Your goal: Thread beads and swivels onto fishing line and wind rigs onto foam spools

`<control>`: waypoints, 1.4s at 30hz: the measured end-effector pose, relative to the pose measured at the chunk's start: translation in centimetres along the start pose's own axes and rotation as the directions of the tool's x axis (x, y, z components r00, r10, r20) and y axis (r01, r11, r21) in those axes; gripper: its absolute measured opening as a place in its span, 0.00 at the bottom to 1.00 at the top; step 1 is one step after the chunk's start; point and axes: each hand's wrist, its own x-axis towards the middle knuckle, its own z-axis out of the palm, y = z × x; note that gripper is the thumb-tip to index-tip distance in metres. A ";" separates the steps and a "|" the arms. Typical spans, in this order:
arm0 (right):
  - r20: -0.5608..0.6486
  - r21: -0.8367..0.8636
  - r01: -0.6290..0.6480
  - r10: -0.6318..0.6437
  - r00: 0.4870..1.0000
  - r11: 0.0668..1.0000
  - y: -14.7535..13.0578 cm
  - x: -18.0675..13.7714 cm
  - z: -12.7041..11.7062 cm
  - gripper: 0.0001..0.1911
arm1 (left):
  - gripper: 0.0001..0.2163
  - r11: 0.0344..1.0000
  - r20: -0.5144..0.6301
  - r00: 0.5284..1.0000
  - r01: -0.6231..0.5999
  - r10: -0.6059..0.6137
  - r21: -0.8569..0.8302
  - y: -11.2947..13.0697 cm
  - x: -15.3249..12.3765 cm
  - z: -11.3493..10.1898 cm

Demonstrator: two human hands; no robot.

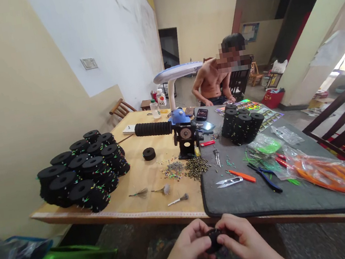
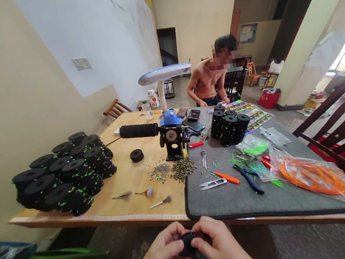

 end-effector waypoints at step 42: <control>0.090 -0.259 0.099 -0.078 0.993 0.961 -0.4 -0.8 0.1 0.11 | 0.11 0.984 0.002 0.994 0.105 -0.106 -0.147 0.1 0.0 0.4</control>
